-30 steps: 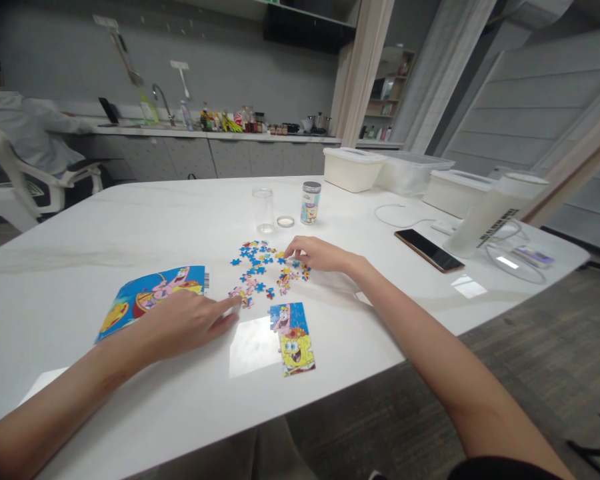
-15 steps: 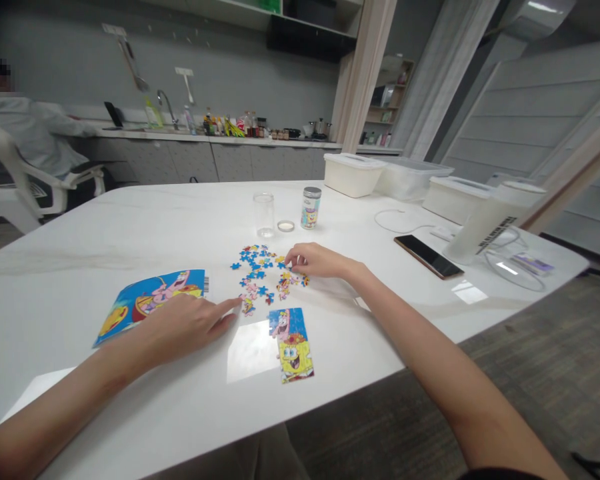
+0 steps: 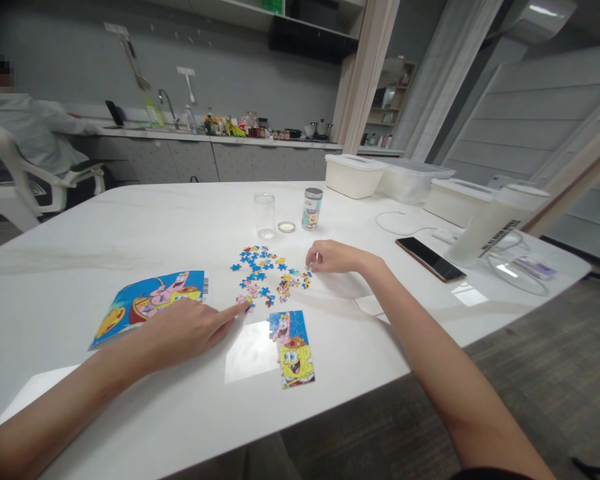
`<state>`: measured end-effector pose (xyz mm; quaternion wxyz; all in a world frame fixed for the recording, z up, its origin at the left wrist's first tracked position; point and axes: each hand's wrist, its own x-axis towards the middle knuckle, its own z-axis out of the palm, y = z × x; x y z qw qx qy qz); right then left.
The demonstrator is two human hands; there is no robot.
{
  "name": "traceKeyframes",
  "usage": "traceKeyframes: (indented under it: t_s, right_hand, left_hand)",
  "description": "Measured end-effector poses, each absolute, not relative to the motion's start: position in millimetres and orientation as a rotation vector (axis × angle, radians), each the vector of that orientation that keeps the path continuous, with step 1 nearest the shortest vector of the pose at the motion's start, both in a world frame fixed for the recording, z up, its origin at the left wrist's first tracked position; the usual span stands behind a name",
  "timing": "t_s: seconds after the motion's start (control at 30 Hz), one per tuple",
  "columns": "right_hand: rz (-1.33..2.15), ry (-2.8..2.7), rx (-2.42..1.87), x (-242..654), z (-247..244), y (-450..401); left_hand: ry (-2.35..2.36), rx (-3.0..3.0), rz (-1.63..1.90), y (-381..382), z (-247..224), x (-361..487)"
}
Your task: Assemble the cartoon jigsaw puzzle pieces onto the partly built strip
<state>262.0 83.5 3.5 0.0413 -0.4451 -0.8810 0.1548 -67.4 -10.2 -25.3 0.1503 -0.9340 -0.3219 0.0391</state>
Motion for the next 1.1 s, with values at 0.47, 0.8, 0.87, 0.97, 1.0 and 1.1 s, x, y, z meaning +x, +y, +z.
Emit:
traceKeyframes:
  t_s: [0.47, 0.8, 0.87, 0.97, 1.0, 1.1]
  right_hand:
    - [0.585, -2.672, -1.302, 250.8, 5.7, 77.2]
    - [0.868, -2.551, -0.787, 214.2, 9.2, 53.5]
    - [0.986, -2.527, -0.749, 205.1, 8.2, 47.1]
    - [1.057, -2.514, -0.755, 192.7, 6.2, 38.0]
    - [1.059, -2.513, -0.742, 189.0, 5.7, 35.1]
    - [1.080, -2.504, -0.697, 179.9, 5.1, 27.6]
  left_hand:
    - [-0.944, -2.693, 0.146, -9.6, -29.1, -68.6]
    - [-0.903, -2.717, -0.025, -12.8, -25.2, -66.5]
    - [-0.898, -2.687, -0.047, -14.9, -22.9, -64.2]
    - [-0.899, -2.627, -0.083, -18.2, -19.1, -60.2]
    - [-0.898, -2.609, -0.104, -19.1, -18.2, -59.2]
    - [-0.888, -2.563, -0.196, -21.0, -17.1, -57.6]
